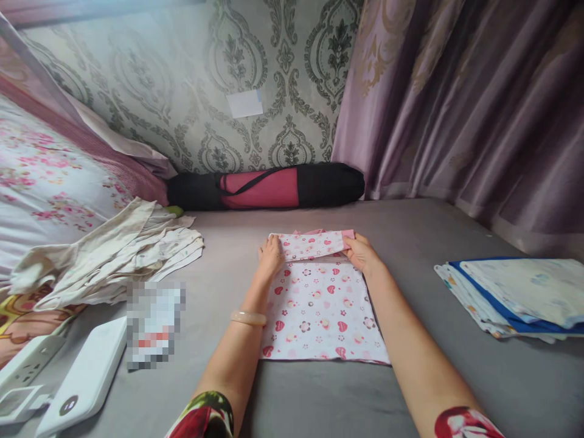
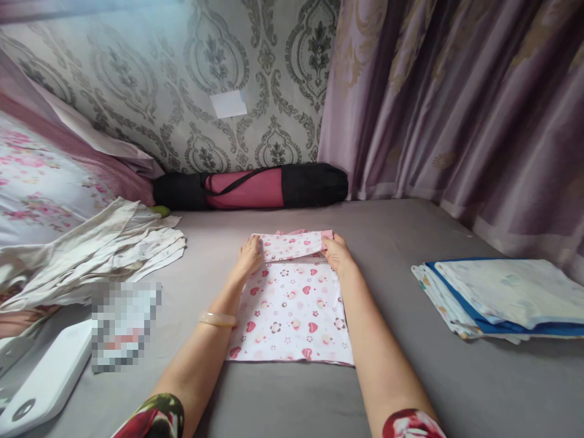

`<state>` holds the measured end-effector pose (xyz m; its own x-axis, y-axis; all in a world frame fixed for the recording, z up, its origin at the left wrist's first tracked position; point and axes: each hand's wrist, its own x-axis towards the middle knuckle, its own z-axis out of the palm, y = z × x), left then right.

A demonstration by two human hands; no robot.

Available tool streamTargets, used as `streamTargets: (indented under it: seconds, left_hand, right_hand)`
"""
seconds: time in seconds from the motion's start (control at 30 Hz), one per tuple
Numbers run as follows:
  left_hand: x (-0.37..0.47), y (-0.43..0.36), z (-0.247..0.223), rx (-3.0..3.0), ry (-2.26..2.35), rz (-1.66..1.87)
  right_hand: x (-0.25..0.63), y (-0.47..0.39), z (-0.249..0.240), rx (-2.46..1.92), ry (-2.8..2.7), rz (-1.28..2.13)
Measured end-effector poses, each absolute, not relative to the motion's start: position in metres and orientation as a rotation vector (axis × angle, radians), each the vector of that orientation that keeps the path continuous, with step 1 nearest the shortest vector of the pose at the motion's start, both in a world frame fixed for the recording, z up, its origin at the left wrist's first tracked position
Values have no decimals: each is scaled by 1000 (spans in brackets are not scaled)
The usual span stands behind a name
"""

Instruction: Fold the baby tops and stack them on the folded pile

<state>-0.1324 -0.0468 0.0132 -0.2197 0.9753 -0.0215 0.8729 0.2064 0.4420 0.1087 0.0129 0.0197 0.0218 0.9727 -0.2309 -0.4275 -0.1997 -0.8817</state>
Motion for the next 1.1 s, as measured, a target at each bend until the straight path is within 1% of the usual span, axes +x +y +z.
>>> streamTargets:
  seconds: [0.1,0.3,0.4,0.63,0.97,1.1]
  left_hand:
    - [-133,-47,13,1735,2192,493]
    - [-133,-46,8,1788,2183,495]
    - [-134,-48,10,1808,2243,468]
    - [-143,-51,15,1711,2483,421]
    - [-146,-50,13,1732,2486,457]
    - [-148,-51,16,1655,2488,494]
  right_hand:
    - [113,18,12,-1159,-826,1377]
    - [120,24,0,-1466,-1169,934]
    - [122,22,0,-1587,-1297,790]
    - [129,15,7,-1770,-1514,558]
    - [136,7,7,-1858,-1658,404]
    - [135,1,12,-1942,-1736,257]
